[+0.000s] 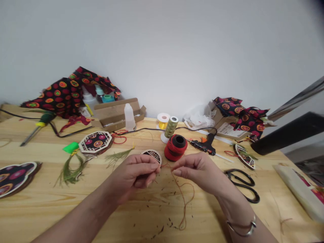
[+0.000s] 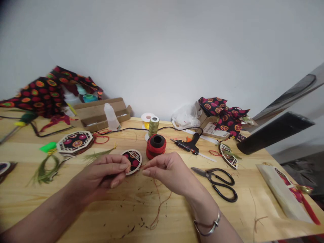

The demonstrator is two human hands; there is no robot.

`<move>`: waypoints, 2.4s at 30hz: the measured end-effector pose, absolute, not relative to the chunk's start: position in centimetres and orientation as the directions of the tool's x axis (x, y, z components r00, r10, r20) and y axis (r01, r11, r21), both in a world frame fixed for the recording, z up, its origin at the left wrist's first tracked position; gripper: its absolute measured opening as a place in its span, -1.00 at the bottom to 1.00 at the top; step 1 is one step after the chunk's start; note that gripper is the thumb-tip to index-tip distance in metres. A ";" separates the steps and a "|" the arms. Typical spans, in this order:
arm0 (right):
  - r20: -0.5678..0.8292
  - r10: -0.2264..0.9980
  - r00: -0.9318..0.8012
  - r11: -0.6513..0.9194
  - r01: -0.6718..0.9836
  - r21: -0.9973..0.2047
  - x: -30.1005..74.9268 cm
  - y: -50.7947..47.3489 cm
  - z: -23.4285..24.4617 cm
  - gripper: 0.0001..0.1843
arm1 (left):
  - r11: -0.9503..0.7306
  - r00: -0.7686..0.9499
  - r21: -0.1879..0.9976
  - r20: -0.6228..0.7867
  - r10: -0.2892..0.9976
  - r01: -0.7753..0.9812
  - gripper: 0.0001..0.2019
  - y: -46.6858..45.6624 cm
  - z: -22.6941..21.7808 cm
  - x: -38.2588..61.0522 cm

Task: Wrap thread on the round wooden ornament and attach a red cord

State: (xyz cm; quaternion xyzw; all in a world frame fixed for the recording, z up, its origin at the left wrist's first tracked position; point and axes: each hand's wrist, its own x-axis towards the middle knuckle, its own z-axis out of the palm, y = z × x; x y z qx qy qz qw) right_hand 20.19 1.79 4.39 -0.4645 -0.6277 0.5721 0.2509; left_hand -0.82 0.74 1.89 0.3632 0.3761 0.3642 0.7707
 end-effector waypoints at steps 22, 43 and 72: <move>0.007 0.840 -0.542 0.088 0.124 -0.988 18.7 -0.5 7.1 -0.90 | 0.268 0.372 0.952 -0.197 0.907 -0.150 -0.73 -0.3 1.9 1.0; -0.057 0.972 -0.227 -0.078 -0.084 -0.993 19.1 3.7 9.1 -0.66 | 0.448 0.509 0.845 -0.260 0.821 -0.291 -0.84 -1.4 3.9 1.2; 0.065 0.971 -0.230 0.169 0.467 -0.868 24.0 4.5 9.1 -0.67 | 0.443 0.518 0.886 -0.316 0.795 -0.140 -0.85 -1.3 3.8 0.8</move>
